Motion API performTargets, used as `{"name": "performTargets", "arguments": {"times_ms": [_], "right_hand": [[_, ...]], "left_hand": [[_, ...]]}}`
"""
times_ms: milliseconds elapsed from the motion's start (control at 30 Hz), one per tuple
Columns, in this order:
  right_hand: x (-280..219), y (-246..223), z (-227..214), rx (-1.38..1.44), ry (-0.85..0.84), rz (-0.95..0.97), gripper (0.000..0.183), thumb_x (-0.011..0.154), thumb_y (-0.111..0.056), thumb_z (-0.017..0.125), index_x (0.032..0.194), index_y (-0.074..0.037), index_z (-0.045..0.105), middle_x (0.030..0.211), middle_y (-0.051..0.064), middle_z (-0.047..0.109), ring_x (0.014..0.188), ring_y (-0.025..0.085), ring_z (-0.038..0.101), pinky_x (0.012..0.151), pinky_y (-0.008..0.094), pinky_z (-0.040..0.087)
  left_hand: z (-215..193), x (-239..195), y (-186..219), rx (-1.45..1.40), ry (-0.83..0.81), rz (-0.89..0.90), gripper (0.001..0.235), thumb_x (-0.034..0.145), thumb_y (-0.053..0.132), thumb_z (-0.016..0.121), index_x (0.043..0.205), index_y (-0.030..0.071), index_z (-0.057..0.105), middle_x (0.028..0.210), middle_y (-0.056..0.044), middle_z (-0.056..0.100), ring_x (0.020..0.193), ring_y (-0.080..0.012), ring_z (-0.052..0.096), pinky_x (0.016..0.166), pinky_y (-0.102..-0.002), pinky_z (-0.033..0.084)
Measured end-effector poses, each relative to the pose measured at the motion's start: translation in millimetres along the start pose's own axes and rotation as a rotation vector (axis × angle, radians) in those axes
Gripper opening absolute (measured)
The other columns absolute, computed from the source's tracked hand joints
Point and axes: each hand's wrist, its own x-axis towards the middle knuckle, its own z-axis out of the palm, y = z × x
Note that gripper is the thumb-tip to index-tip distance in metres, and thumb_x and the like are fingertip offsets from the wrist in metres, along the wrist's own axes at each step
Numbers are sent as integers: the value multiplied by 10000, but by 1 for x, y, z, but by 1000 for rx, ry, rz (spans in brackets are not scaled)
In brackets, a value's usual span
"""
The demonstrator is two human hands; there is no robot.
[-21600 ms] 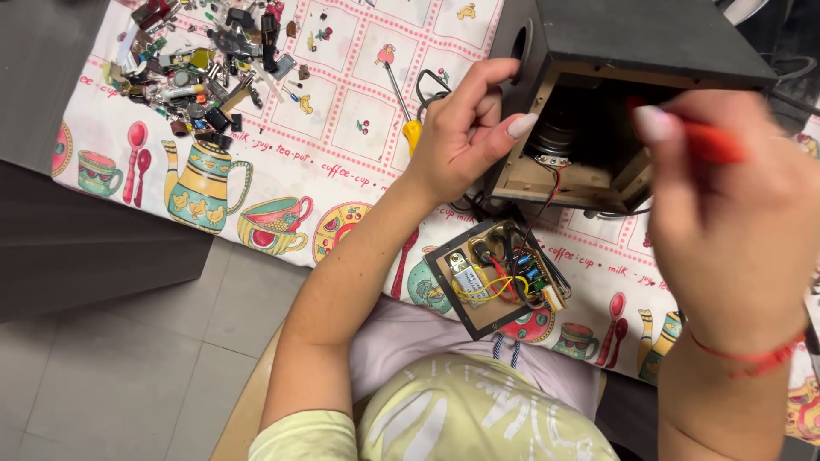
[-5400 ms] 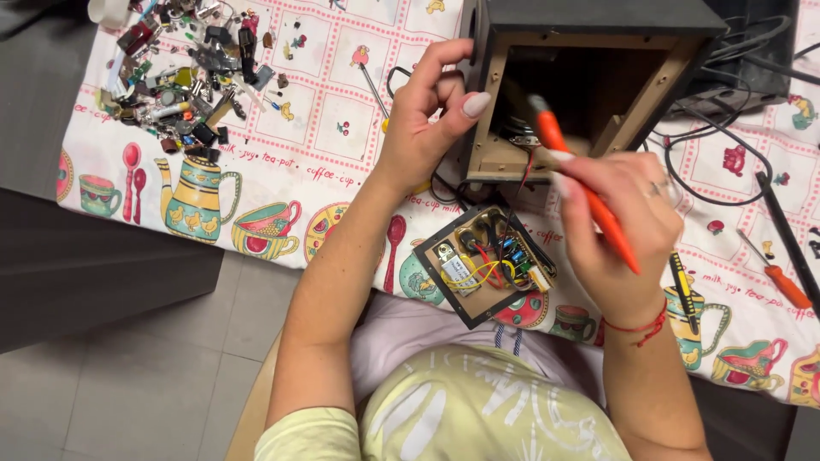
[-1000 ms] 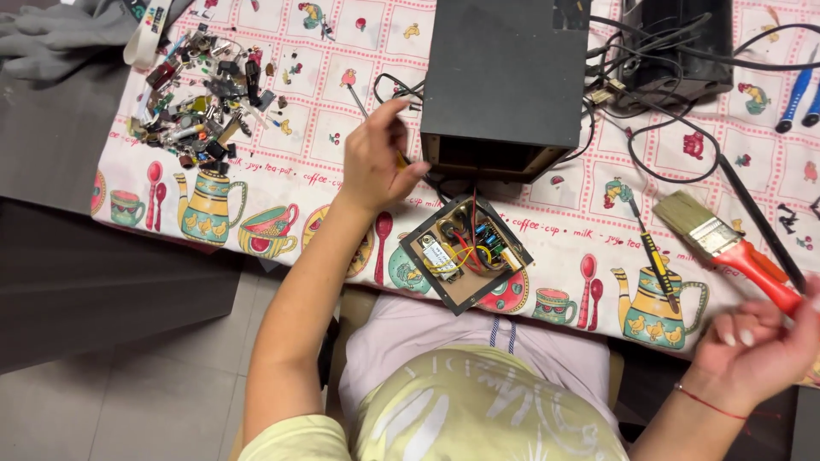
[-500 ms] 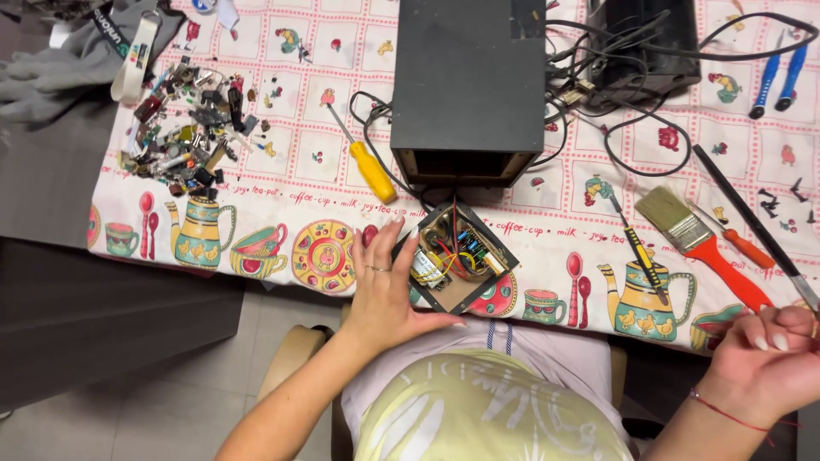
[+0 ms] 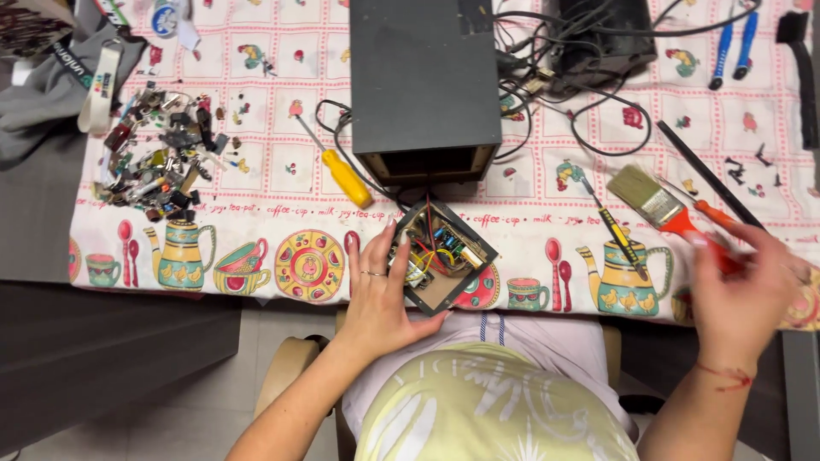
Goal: The person uses a thin brush to clean dust from a small circuit board and then uses a larger brush to clean the interior of a black speaker enclosure. The person handles the circuit board and speaker while seated at a table with various tools and electronic parts.
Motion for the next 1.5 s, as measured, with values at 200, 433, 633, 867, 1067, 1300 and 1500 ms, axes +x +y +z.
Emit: {"name": "performTargets", "arguments": {"times_ms": [200,433,633,867,1067,1300,1500], "right_hand": [[-4,19,18,-264,-30,-146,279,1052,-126,858,1306,-26,798,1113,155,753,1033,381,598,954,465,512],[-1,-17,15,-164,0,-294,139,1060,-28,838,1156,22,751,1109,146,771,971,352,635,993,442,499],[-4,-48,23,-112,-27,-162,135,1036,-49,753,1159,6,745,1088,127,744,999,346,625,919,446,504],[-1,-82,25,103,53,-96,81,1028,27,720,1109,31,724,1065,147,719,955,287,618,855,376,505],[14,-156,33,373,-205,-439,425,867,-176,833,1169,43,630,1244,209,666,1101,339,664,990,441,540],[-3,-169,65,415,-366,-674,608,931,-168,790,1382,95,478,1172,228,683,1023,356,694,895,439,574],[-30,-151,87,441,-336,-658,679,914,-151,805,1414,129,441,1279,227,675,1041,340,709,894,425,616]], "left_hand": [[1,2,-5,-69,69,78,1165,727,521,862,1609,130,208,1563,-225,364,1411,-459,427,1172,-640,365],[-6,3,1,-99,30,33,1243,676,539,880,1607,81,196,1467,-206,406,1413,-436,413,1193,-611,336],[-22,3,12,-205,-37,-133,1336,591,482,939,1612,77,178,1486,-242,338,1430,-398,356,1205,-543,339],[-58,21,37,-382,-188,-394,1365,561,373,921,1618,69,111,1507,-207,305,1478,-337,270,1215,-466,270],[-79,42,46,-435,-300,-442,1373,567,356,916,1627,111,78,1550,-203,298,1487,-352,276,1205,-467,252],[-95,56,53,-416,-415,-415,1385,564,342,937,1631,126,82,1538,-189,290,1504,-346,282,1177,-456,307],[-109,61,53,-263,-521,-326,1341,617,618,921,1618,108,188,1550,-125,360,1417,-337,449,1089,-507,386]]}}
